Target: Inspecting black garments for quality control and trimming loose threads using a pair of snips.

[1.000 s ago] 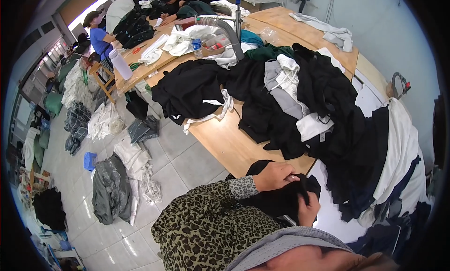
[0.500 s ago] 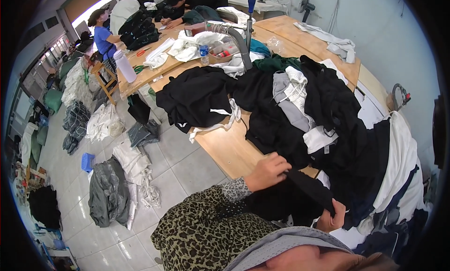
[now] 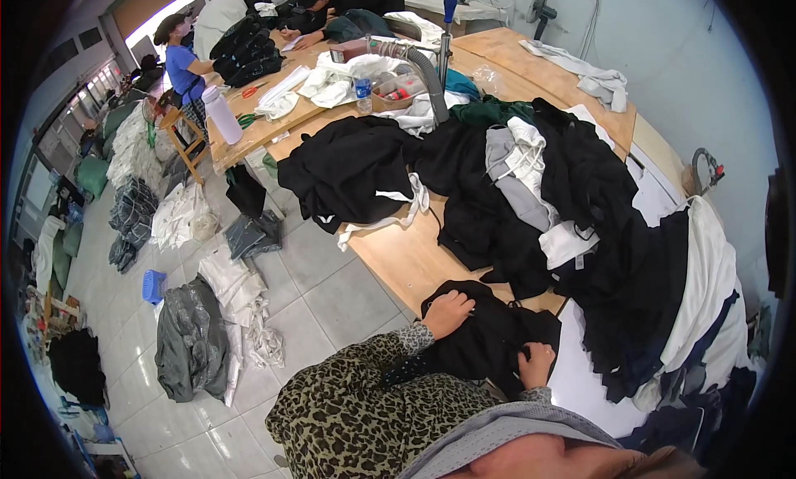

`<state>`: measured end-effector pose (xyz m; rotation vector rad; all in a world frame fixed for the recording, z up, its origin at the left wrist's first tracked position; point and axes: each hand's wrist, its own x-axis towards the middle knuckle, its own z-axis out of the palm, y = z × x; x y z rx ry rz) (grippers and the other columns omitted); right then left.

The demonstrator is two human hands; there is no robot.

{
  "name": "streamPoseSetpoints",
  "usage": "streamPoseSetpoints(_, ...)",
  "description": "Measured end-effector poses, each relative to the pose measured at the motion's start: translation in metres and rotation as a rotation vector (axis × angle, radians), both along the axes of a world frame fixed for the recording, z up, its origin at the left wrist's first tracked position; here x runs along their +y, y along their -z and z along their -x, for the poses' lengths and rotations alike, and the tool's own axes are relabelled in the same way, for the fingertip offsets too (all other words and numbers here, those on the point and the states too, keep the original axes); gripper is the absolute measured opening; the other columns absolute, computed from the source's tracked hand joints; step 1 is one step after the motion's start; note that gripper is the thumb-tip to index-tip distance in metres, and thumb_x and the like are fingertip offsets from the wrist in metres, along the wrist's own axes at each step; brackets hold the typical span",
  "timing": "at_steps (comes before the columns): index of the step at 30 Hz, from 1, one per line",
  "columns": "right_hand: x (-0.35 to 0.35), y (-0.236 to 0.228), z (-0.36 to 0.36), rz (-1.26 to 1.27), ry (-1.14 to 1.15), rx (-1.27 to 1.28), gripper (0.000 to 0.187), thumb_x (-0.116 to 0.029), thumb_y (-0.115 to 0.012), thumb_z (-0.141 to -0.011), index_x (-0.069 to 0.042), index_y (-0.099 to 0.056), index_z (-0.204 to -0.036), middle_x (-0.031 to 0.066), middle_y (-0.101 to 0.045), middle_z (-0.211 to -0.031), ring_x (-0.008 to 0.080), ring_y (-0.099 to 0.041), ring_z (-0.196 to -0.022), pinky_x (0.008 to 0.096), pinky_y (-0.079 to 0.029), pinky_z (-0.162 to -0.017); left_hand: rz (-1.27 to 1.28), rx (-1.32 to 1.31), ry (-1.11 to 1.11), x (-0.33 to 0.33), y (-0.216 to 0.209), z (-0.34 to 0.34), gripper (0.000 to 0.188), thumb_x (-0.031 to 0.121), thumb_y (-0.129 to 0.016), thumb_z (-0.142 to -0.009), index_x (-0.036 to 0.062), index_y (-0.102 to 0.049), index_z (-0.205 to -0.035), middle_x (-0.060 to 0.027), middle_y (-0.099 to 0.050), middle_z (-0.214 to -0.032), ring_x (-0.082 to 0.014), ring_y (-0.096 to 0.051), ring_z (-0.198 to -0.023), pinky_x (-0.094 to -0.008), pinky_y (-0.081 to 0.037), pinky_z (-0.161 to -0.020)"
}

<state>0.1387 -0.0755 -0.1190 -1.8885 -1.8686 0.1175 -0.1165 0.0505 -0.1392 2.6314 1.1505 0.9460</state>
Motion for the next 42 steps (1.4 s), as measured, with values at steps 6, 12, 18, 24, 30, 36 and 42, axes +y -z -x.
streamPoseSetpoints(6,-0.005,0.027,0.003,-0.221,0.058,-0.013,0.024,-0.008,-0.066,-0.065,-0.005,-0.059,-0.087,0.0094,-0.055,-0.083,0.0308,-0.051,-0.090,0.0428,-0.035,-0.088,-0.040,-0.105,0.032,0.004,0.004,0.000,0.028,0.012,-0.068,-0.066,0.0081,-0.059,-0.091,-0.0054,-0.052,-0.081,-0.0223,-0.054,-0.080,-0.0327,-0.046,-0.068)
streamPoseSetpoints(12,-0.005,0.027,0.000,-0.246,0.054,0.036,0.023,-0.009,-0.067,-0.066,-0.005,-0.059,-0.086,0.0095,-0.055,-0.082,0.0304,-0.051,-0.089,0.0421,-0.035,-0.087,-0.045,-0.090,0.005,0.003,0.010,-0.003,0.026,0.015,-0.068,-0.068,0.0087,-0.059,-0.092,-0.0052,-0.053,-0.083,-0.0221,-0.055,-0.082,-0.0327,-0.047,-0.070)
streamPoseSetpoints(18,-0.010,0.028,0.001,-0.278,0.050,0.069,0.021,-0.011,-0.069,-0.067,-0.005,-0.059,-0.084,0.0092,-0.056,-0.081,0.0297,-0.052,-0.089,0.0416,-0.036,-0.087,-0.059,-0.063,-0.004,-0.001,0.014,-0.003,0.026,0.017,-0.068,-0.068,0.0086,-0.059,-0.091,-0.0057,-0.054,-0.083,-0.0230,-0.055,-0.083,-0.0334,-0.047,-0.071)
streamPoseSetpoints(24,-0.012,0.030,0.001,-0.329,0.014,0.121,0.024,-0.015,-0.069,-0.066,-0.006,-0.060,-0.086,0.0090,-0.058,-0.083,0.0297,-0.053,-0.089,0.0411,-0.036,-0.085,-0.084,-0.092,-0.021,0.001,0.012,-0.002,0.024,0.012,-0.069,-0.066,0.0076,-0.059,-0.088,-0.0067,-0.056,-0.081,-0.0242,-0.056,-0.082,-0.0339,-0.048,-0.071)
streamPoseSetpoints(30,-0.008,0.031,0.001,-0.337,0.036,0.101,0.025,-0.017,-0.068,-0.067,-0.006,-0.059,-0.087,0.0097,-0.058,-0.086,0.0299,-0.053,-0.091,0.0422,-0.037,-0.086,-0.048,-0.085,-0.039,0.006,0.014,-0.004,0.023,0.013,-0.067,-0.069,0.0080,-0.059,-0.089,-0.0078,-0.057,-0.083,-0.0262,-0.057,-0.083,-0.0365,-0.048,-0.071)
streamPoseSetpoints(36,-0.011,0.026,-0.006,-0.389,0.038,0.127,0.023,-0.018,-0.068,-0.068,-0.006,-0.058,-0.086,0.0083,-0.056,-0.083,0.0279,-0.053,-0.089,0.0408,-0.038,-0.086,-0.092,-0.049,-0.014,0.005,0.017,-0.013,0.023,0.010,-0.067,-0.069,0.0073,-0.058,-0.090,-0.0090,-0.058,-0.084,-0.0291,-0.056,-0.083,-0.0387,-0.047,-0.072)
streamPoseSetpoints(42,-0.018,0.023,-0.004,-0.310,0.060,0.164,0.020,-0.020,-0.066,-0.070,-0.007,-0.058,-0.083,0.0069,-0.057,-0.081,0.0254,-0.052,-0.091,0.0395,-0.036,-0.090,-0.056,-0.001,-0.009,0.001,0.018,-0.013,0.025,0.008,-0.067,-0.069,0.0065,-0.059,-0.093,-0.0099,-0.059,-0.086,-0.0293,-0.056,-0.085,-0.0384,-0.047,-0.072)
